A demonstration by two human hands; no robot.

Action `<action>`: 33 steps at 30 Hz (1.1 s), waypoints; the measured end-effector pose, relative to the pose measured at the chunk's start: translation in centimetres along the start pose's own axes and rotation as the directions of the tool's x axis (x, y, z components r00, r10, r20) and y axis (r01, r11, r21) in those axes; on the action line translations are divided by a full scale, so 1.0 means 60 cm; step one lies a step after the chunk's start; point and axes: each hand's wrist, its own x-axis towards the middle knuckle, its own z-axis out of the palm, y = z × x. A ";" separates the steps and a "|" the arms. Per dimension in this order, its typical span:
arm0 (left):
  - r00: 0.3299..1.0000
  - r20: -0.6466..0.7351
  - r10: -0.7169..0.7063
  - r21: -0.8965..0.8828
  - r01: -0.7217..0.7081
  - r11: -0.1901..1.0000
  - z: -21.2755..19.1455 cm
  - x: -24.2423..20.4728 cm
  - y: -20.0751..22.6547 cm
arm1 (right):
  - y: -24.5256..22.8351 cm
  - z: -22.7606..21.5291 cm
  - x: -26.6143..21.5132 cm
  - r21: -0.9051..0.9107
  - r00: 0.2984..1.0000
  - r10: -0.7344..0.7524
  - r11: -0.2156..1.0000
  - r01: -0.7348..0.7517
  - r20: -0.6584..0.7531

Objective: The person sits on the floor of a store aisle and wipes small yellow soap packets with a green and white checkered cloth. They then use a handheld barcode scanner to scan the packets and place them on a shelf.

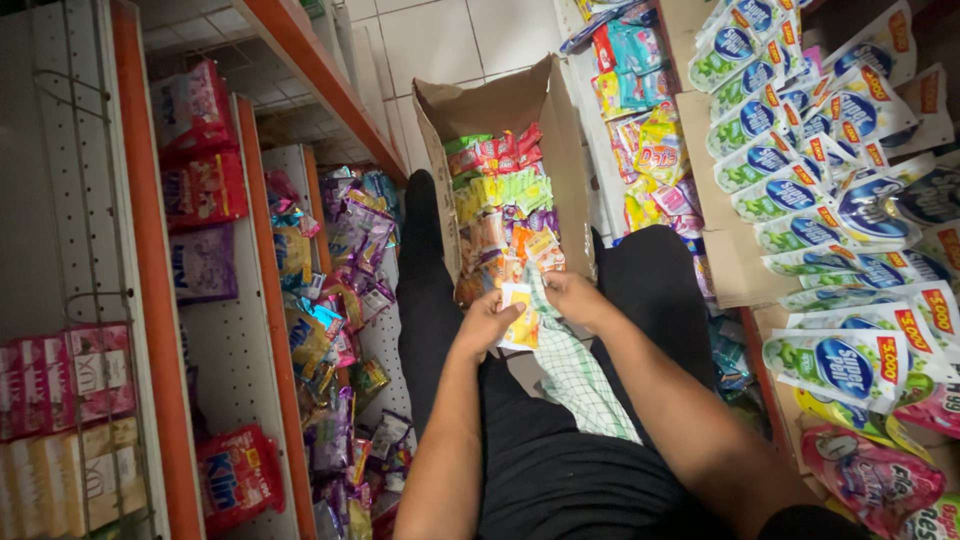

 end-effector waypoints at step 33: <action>0.990 -0.007 0.141 0.153 -0.139 0.979 0.031 0.028 -0.004 | -0.038 -0.009 -0.021 0.036 0.998 -0.001 0.999 -0.001 0.061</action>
